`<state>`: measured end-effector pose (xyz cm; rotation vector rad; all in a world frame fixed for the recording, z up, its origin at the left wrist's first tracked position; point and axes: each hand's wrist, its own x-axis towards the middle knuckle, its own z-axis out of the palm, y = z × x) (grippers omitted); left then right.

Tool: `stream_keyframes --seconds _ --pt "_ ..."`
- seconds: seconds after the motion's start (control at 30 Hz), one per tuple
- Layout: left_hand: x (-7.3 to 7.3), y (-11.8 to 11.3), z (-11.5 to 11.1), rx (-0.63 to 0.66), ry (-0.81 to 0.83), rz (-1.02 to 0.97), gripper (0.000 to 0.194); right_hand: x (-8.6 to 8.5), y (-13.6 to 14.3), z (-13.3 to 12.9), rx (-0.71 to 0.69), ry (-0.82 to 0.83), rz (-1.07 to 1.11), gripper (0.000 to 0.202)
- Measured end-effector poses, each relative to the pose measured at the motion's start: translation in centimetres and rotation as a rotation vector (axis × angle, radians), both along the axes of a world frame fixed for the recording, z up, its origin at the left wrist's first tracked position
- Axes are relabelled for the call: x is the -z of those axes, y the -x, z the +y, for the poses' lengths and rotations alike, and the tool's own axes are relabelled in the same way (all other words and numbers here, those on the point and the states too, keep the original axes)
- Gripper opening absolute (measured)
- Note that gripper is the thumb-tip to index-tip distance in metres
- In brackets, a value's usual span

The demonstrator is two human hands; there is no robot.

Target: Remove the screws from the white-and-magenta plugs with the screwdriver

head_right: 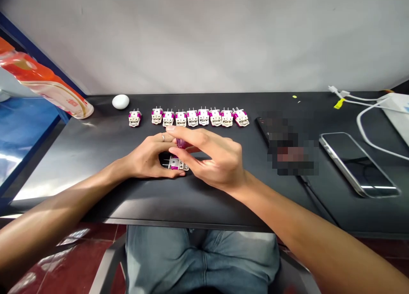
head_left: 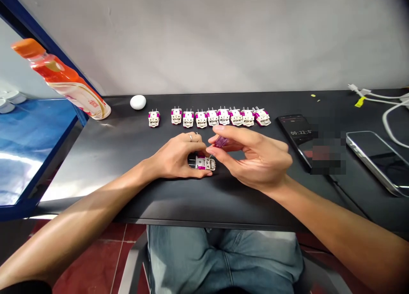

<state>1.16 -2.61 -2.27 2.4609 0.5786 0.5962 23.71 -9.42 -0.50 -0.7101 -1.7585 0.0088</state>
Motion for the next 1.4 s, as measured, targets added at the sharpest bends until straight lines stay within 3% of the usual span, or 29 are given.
stream_keyframes --seconds 0.17,0.37,0.43,0.5,0.63,0.8,1.0,1.17,1.33,1.4 --pt "-0.2 0.0 -0.1 0.018 0.045 0.023 0.051 0.2 0.3 -0.3 -0.001 0.126 0.034 0.061" --pt "-0.5 0.2 -0.1 0.026 0.041 0.005 0.053 0.5 -0.3 0.4 -0.378 0.318 0.055 0.051" --pt "-0.8 0.4 0.0 0.039 0.018 0.033 0.056 0.8 -0.7 0.8 -0.447 0.32 0.096 0.053" --pt "-1.2 0.7 0.2 0.064 -0.014 0.064 0.056 1.0 -1.0 1.2 -0.422 0.237 0.1 0.055" --pt "-1.9 1.2 0.5 0.104 -0.07 0.091 0.047 0.6 -1.2 1.2 -0.238 0.008 0.009 0.065" --pt "-1.8 1.3 0.5 0.098 -0.112 0.064 0.04 0.0 -1.0 0.7 -0.351 0.187 0.017 0.071" --pt "-1.8 1.2 0.4 0.111 -0.108 0.077 0.04 -0.3 -1.1 0.9 -0.222 0.005 -0.037 0.077" --pt "-1.5 1.2 0.6 0.114 -0.114 0.045 0.044 -0.2 -1.0 0.3 -0.296 0.237 0.038 0.075" --pt "-1.6 1.2 0.6 0.098 -0.085 0.088 0.042 -0.4 -1.1 0.5 -0.164 0.054 0.008 0.076" --pt "-1.6 1.2 0.6 0.097 -0.078 0.086 0.042 -0.4 -1.0 0.5 -0.177 0.067 0.016 0.077"
